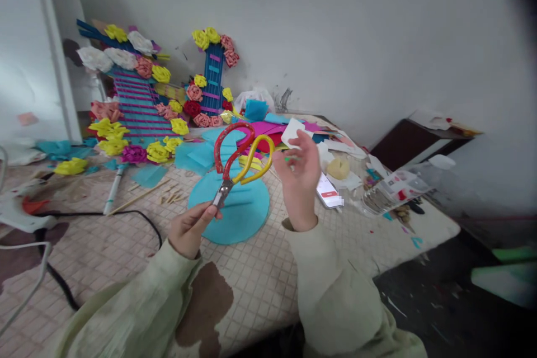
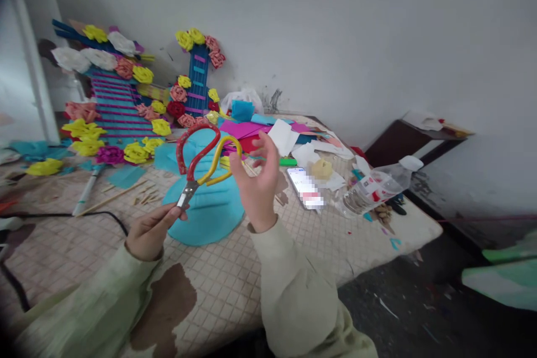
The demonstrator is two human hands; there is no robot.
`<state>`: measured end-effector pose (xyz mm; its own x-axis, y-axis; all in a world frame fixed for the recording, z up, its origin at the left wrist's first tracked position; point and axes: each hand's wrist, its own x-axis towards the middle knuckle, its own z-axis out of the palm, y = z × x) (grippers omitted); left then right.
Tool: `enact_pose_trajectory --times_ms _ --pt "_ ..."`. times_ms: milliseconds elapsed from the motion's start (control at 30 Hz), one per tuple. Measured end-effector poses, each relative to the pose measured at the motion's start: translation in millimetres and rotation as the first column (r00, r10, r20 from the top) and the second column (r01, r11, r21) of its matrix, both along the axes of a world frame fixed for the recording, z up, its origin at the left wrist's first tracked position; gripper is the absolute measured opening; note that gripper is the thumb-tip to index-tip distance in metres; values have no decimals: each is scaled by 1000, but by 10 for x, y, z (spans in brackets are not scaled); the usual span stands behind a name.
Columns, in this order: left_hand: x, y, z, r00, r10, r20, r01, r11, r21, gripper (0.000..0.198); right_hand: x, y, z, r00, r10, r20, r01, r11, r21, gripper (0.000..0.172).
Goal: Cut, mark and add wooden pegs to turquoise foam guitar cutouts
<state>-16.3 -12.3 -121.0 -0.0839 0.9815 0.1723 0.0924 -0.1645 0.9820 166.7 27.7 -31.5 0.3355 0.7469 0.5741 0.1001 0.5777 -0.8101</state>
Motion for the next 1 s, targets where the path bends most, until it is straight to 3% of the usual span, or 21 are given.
enact_pose_trajectory --times_ms 67,133,200,267,433,500,567,633,667,767,867,1000 --pt "33 -11 -26 997 -60 38 61 998 -21 35 -31 69 -76 952 257 -164 -283 946 -156 49" --pt "55 -27 -24 990 -119 73 122 992 -34 37 -88 112 -120 786 529 -318 -604 766 -218 38" --pt "59 -44 -1 978 -180 102 185 982 -37 37 -143 124 -114 595 693 -408 -795 581 -172 28" --pt "46 -54 29 958 -258 124 262 965 -20 33 -177 114 -57 461 767 -446 -877 471 -98 26" --pt "1 -31 92 928 -362 89 361 932 28 27 -188 73 126 268 815 -513 -951 310 -4 47" --pt "-9 -18 119 937 -348 19 347 937 34 26 -180 65 137 277 798 -534 -942 337 14 41" --pt "-19 -9 137 946 -299 -124 310 947 83 25 -159 65 101 332 776 -536 -911 410 30 29" --pt "-28 -3 127 923 -161 -350 234 956 177 25 -124 73 38 393 770 -503 -879 475 40 23" --pt "-29 2 107 877 -75 -474 203 953 226 25 -104 79 3 421 768 -483 -864 502 45 22" --pt "-16 23 -9 642 104 -759 180 943 281 26 -60 103 -92 504 752 -425 -817 575 48 27" --pt "14 48 -139 499 108 -860 195 953 233 23 -62 131 -163 530 761 -375 -807 588 52 36" --pt "25 72 -221 481 96 -872 158 968 194 21 -107 163 -226 484 807 -340 -835 542 97 45"
